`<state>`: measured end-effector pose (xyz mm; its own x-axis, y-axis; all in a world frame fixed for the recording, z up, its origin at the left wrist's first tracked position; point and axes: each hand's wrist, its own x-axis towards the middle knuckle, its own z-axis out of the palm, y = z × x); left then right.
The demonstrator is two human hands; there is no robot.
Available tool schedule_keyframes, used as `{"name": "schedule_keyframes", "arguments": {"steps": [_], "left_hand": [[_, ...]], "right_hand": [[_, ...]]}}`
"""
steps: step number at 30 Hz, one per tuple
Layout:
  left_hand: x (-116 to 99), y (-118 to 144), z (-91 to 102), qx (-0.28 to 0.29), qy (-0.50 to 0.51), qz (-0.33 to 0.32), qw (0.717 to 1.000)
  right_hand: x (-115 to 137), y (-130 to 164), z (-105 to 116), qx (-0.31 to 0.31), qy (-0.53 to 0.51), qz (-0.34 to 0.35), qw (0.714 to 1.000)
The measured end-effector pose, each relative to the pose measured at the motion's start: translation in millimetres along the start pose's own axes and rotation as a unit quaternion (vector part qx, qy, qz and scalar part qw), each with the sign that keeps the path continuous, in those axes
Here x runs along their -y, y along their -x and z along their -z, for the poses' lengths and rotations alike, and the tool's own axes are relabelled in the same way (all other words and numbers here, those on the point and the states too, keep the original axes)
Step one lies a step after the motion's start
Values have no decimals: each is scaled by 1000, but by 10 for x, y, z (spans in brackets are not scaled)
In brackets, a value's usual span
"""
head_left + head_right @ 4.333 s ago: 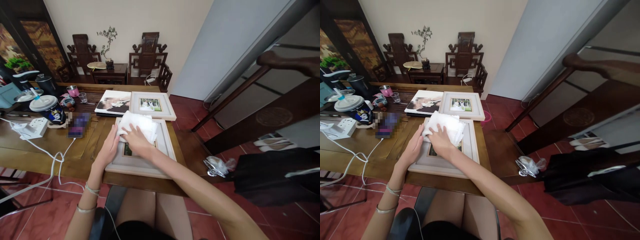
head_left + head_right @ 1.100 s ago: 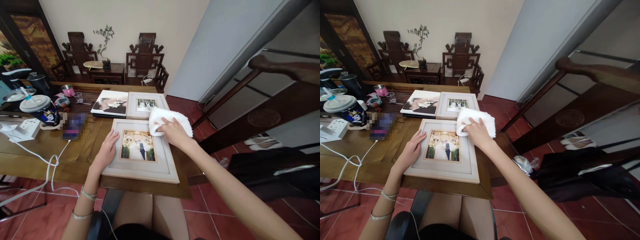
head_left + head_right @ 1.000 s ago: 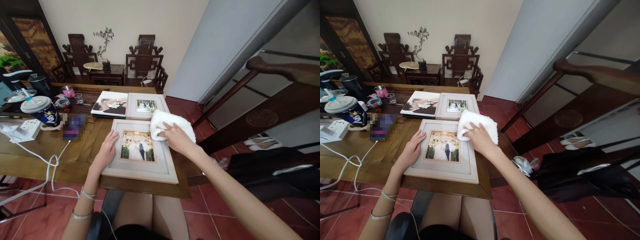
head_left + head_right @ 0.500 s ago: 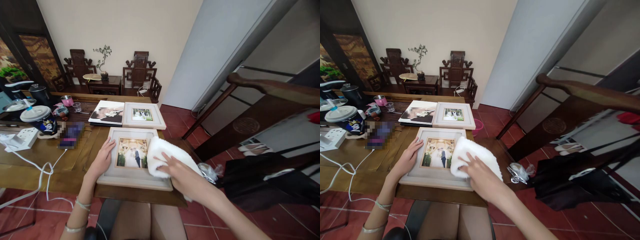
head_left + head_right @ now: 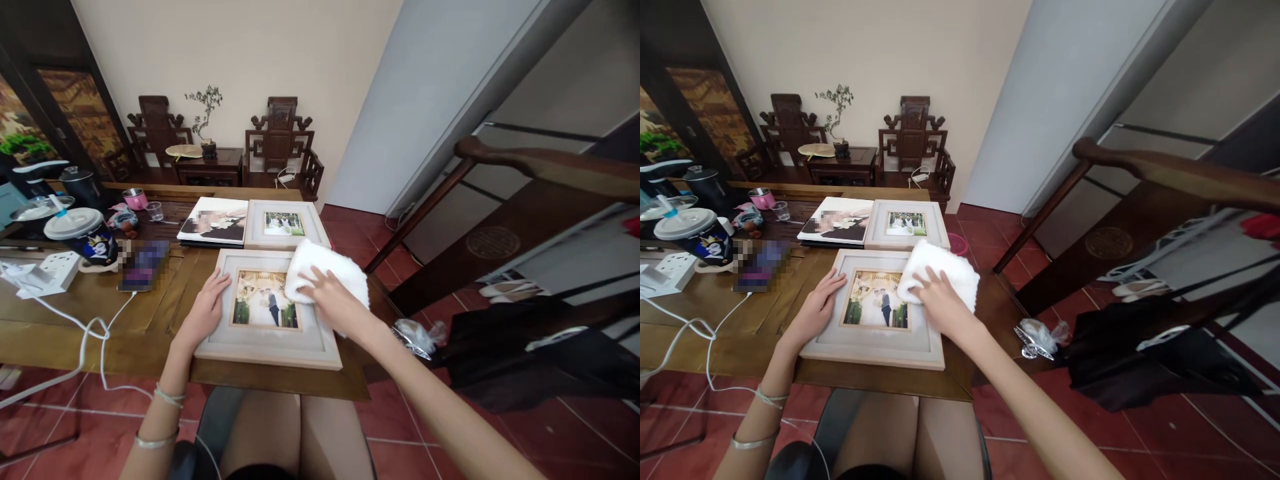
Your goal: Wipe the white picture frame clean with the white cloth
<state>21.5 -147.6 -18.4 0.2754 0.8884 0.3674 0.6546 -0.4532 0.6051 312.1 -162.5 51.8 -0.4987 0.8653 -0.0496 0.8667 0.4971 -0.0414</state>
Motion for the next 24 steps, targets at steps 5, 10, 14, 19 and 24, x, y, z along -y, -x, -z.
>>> {"name": "schedule_keyframes", "arguments": {"steps": [5, 10, 14, 19, 24], "left_hand": [[19, -6, -5, 3, -7, -5, 1000], [43, -8, -12, 5, -9, -10, 1000], [43, -3, -3, 9, -12, -18, 1000], [28, -1, 6, 13, -17, -27, 999], [17, -8, -4, 7, -20, -22, 1000]], "right_hand": [[335, 727, 114, 99, -74, 38, 992], [554, 1018, 127, 122, -124, 67, 982], [527, 734, 69, 67, -94, 80, 990], [246, -9, -56, -44, 1, 14, 999], [129, -442, -149, -44, 74, 4, 996]]}}
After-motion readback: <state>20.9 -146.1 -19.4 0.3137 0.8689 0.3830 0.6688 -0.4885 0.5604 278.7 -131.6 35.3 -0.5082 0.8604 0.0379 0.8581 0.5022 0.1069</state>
